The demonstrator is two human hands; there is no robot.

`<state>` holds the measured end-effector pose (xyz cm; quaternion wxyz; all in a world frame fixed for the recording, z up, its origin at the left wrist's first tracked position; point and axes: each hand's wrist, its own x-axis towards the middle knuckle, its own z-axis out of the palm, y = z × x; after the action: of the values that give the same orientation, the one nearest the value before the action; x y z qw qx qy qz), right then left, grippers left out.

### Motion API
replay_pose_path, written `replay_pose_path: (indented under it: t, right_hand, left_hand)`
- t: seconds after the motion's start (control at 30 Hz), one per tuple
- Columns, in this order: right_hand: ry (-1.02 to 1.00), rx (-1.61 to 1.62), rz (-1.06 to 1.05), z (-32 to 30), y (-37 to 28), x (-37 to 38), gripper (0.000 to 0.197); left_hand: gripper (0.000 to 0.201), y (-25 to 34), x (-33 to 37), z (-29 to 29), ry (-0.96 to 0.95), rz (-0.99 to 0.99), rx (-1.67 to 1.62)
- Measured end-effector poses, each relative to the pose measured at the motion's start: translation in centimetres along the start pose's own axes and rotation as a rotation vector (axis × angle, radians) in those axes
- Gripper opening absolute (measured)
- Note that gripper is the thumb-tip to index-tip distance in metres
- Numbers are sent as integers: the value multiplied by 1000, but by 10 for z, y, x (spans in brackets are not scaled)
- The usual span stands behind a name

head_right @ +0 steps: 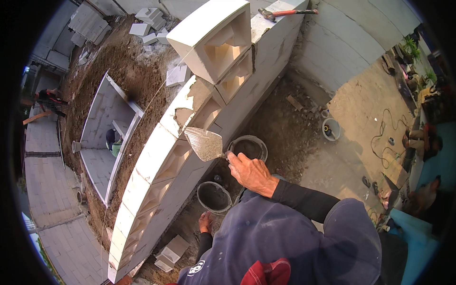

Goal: The person applies mortar to the top edge of a concrete block wall using a trowel, lifts a decorative breeze block and positions it on the mortar, then taps the block with a hammer to level it and cleans away excess mortar with the trowel.

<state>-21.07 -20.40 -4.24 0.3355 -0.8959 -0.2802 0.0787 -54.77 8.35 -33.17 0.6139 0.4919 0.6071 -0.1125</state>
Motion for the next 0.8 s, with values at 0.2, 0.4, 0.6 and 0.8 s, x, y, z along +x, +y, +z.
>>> replay_pose_path:
  t: [0.2,0.4,0.6,0.8]
  right_hand:
    - [-65,242,177,0,63,-82,41]
    - [-267,226,430,36,151,-142,43]
    - [-225,232,443,69,222,-199,44]
    - [-85,257,424,73,259,-257,44]
  left_hand:
    - [46,-61,11,8,-80,-31,319]
    - [51,-68,42,84,23,264,818]
    - [43,-55,18,158,239,767,526]
    - [33,-99,-23,157,315,566,507]
